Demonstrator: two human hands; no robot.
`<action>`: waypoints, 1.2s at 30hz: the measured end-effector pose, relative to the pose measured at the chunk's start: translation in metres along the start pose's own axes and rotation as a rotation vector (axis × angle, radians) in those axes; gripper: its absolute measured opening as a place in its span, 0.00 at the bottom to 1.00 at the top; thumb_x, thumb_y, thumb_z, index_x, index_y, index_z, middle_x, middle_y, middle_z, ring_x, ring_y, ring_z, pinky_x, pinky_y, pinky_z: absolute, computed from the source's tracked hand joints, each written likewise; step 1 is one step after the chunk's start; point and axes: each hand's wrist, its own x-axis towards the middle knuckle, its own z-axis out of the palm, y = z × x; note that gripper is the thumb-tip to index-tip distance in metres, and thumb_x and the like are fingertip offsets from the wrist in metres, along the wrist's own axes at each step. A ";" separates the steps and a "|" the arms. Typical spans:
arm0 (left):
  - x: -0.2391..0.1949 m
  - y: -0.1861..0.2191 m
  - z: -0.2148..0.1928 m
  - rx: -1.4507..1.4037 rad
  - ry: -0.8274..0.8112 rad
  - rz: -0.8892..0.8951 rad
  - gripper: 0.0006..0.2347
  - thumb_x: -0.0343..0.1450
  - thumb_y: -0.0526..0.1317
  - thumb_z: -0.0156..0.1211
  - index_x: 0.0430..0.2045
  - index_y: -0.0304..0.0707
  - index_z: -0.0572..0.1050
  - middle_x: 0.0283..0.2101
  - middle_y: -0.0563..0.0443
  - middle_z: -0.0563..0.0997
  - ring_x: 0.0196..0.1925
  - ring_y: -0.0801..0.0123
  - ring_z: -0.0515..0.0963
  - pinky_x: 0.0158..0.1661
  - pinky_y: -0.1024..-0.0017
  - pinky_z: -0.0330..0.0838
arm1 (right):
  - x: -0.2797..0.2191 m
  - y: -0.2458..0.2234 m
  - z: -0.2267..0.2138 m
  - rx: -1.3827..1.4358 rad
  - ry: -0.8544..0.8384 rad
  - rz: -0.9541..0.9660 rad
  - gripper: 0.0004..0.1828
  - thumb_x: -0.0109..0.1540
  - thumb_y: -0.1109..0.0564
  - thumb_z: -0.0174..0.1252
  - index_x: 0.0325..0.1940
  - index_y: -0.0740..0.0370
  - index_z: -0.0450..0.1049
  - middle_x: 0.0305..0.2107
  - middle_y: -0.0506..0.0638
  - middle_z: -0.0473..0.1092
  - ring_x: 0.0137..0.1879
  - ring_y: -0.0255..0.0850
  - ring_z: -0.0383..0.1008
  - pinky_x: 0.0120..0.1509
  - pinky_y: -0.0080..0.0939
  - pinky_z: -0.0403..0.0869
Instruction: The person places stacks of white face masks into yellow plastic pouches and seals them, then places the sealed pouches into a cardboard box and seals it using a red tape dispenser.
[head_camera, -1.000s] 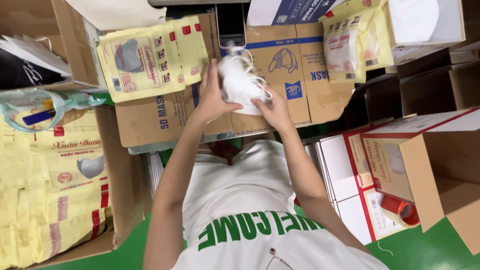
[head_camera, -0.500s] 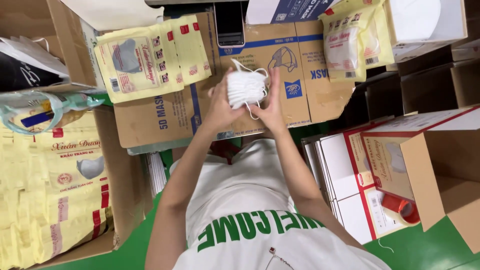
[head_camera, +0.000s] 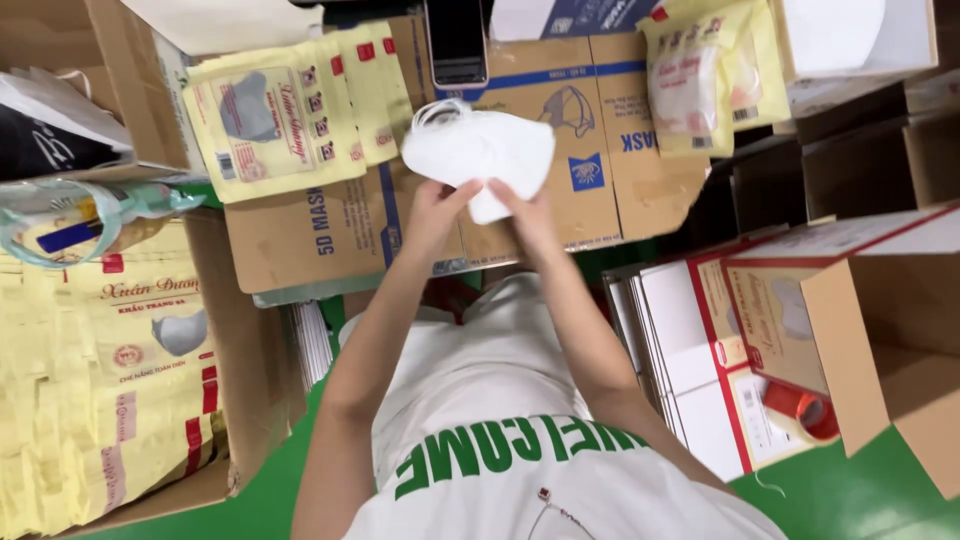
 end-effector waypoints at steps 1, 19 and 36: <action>0.003 0.010 -0.015 0.003 0.008 0.009 0.15 0.69 0.32 0.68 0.49 0.28 0.76 0.49 0.45 0.82 0.48 0.69 0.81 0.49 0.72 0.77 | 0.005 -0.013 -0.016 0.001 -0.012 0.001 0.38 0.66 0.62 0.63 0.76 0.73 0.55 0.65 0.62 0.65 0.68 0.50 0.68 0.72 0.51 0.69; 0.073 0.026 -0.158 1.261 0.693 0.359 0.11 0.65 0.39 0.65 0.36 0.32 0.83 0.36 0.37 0.81 0.38 0.46 0.81 0.43 0.56 0.75 | 0.019 -0.067 -0.012 -0.449 -0.110 -0.195 0.21 0.64 0.63 0.68 0.59 0.72 0.73 0.48 0.58 0.76 0.50 0.44 0.77 0.54 0.43 0.78; 0.001 0.081 0.013 0.552 0.444 0.486 0.05 0.70 0.33 0.65 0.37 0.31 0.79 0.40 0.44 0.82 0.36 0.62 0.84 0.37 0.71 0.80 | 0.000 -0.054 0.006 -0.449 0.006 -0.444 0.22 0.63 0.70 0.65 0.60 0.70 0.69 0.53 0.58 0.75 0.59 0.43 0.77 0.66 0.43 0.75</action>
